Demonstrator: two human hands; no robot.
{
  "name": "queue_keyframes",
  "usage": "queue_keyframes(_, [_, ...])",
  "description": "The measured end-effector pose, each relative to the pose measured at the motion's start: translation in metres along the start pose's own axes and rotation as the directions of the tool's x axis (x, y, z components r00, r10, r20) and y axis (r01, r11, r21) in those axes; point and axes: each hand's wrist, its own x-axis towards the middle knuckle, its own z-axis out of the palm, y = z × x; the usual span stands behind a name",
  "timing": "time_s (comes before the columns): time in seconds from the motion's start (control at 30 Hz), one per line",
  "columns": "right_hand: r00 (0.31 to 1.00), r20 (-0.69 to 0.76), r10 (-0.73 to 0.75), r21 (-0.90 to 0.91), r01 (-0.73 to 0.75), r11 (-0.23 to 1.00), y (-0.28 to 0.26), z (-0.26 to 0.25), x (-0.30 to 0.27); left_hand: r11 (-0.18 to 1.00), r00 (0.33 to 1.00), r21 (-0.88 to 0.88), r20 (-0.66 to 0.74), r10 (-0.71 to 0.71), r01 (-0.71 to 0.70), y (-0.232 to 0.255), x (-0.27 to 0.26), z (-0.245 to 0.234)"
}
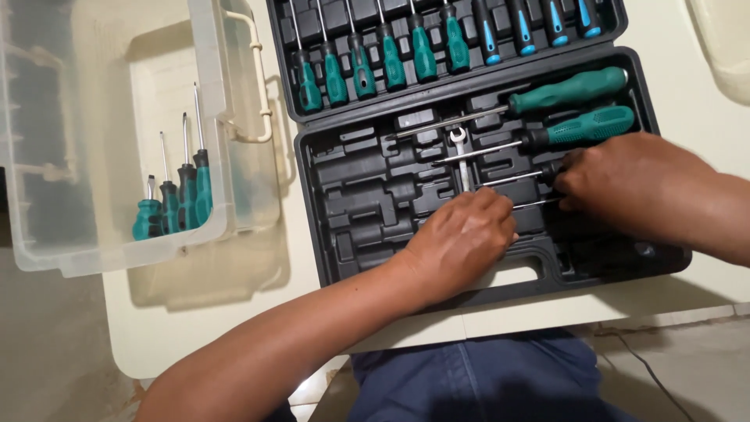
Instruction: Organizing various screwdrivers by transferring them from a plastic bin into a molded tool case.
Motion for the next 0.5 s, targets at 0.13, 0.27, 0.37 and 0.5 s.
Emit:
queue_keyframes(0.13, [0.999,-0.030,-0.009,-0.016,0.009,1.000,0.001,-0.006,-0.004,0.999,1.000,-0.035,-0.016,-0.020,0.020,0.001,0.001,-0.007])
queue_keyframes(0.27, [0.999,0.039,0.027,-0.052,-0.025,0.998,-0.002,-0.016,-0.011,1.000,0.999,0.006,-0.025,-0.021,0.021,0.005,0.000,-0.009])
queue_keyframes(0.37, [1.000,-0.006,0.024,-0.026,-0.024,0.999,-0.006,-0.009,-0.020,0.993,0.997,0.112,-0.076,-0.013,0.022,0.013,-0.004,-0.003])
queue_keyframes(0.5, [0.970,-0.236,0.052,0.093,-0.031,0.995,0.002,0.037,-0.018,0.942,0.990,0.332,-0.143,0.006,0.042,0.021,-0.012,-0.026])
